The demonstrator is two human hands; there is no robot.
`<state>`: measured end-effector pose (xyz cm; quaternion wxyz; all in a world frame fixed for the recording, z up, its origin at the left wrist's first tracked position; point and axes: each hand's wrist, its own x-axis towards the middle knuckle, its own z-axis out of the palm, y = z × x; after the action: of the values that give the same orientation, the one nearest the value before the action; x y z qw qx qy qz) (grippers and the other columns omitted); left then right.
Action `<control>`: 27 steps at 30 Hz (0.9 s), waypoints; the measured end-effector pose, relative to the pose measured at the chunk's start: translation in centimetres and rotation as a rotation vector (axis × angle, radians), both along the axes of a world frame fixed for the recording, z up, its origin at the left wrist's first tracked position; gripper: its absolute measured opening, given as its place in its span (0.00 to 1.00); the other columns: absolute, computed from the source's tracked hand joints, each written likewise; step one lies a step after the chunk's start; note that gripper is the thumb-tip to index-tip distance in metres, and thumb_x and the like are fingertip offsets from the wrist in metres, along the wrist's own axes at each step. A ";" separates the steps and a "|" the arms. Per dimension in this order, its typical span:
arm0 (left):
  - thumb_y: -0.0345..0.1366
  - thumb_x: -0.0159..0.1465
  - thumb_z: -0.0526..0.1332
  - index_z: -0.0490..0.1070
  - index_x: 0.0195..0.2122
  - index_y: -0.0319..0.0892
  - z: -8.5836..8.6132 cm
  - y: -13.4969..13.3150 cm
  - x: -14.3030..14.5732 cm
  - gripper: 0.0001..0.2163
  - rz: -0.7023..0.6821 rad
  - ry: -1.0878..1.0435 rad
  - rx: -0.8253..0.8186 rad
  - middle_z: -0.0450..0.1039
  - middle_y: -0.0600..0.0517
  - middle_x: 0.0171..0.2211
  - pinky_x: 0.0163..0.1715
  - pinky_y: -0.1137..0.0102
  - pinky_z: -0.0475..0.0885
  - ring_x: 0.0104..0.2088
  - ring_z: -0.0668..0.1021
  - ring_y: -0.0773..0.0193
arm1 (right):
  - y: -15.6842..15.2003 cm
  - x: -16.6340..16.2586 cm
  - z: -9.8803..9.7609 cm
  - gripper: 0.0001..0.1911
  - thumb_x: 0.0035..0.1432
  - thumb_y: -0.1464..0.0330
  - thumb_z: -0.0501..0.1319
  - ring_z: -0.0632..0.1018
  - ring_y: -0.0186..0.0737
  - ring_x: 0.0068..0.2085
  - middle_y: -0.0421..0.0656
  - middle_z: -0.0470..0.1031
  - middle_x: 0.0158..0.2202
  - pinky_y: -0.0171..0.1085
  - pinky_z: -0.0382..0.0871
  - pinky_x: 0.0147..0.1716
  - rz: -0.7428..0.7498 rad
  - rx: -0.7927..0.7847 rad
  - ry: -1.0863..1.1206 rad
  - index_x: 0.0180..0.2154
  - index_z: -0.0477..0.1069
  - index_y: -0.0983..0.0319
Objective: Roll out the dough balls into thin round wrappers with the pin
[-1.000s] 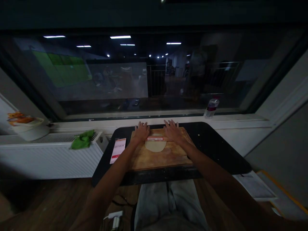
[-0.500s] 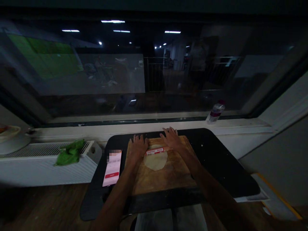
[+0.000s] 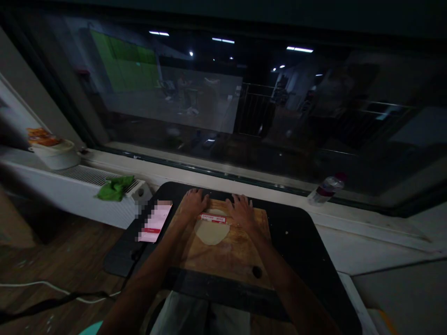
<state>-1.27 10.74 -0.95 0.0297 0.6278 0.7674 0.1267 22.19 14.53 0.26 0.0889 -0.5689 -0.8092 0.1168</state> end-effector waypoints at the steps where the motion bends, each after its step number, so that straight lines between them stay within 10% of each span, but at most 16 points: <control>1: 0.46 0.81 0.54 0.80 0.57 0.40 0.2 0.0 0.0 0.20 0.002 0.007 -0.010 0.82 0.37 0.56 0.64 0.58 0.72 0.60 0.81 0.46 | 0.0 -0.1 0.1 0.33 0.83 0.50 0.48 0.65 0.59 0.77 0.57 0.69 0.76 0.62 0.53 0.77 -0.006 -0.004 0.000 0.74 0.69 0.60; 27: 0.43 0.80 0.50 0.82 0.56 0.39 2.4 -1.1 0.9 0.22 0.015 0.007 -0.028 0.83 0.37 0.59 0.62 0.55 0.74 0.62 0.80 0.44 | 0.2 0.2 0.0 0.30 0.83 0.50 0.50 0.72 0.55 0.70 0.55 0.76 0.68 0.53 0.61 0.70 -0.051 0.025 -0.117 0.71 0.72 0.59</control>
<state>-0.38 9.63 1.42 0.0351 0.6221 0.7738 0.1138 22.36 14.70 0.29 0.0514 -0.5941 -0.7996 0.0712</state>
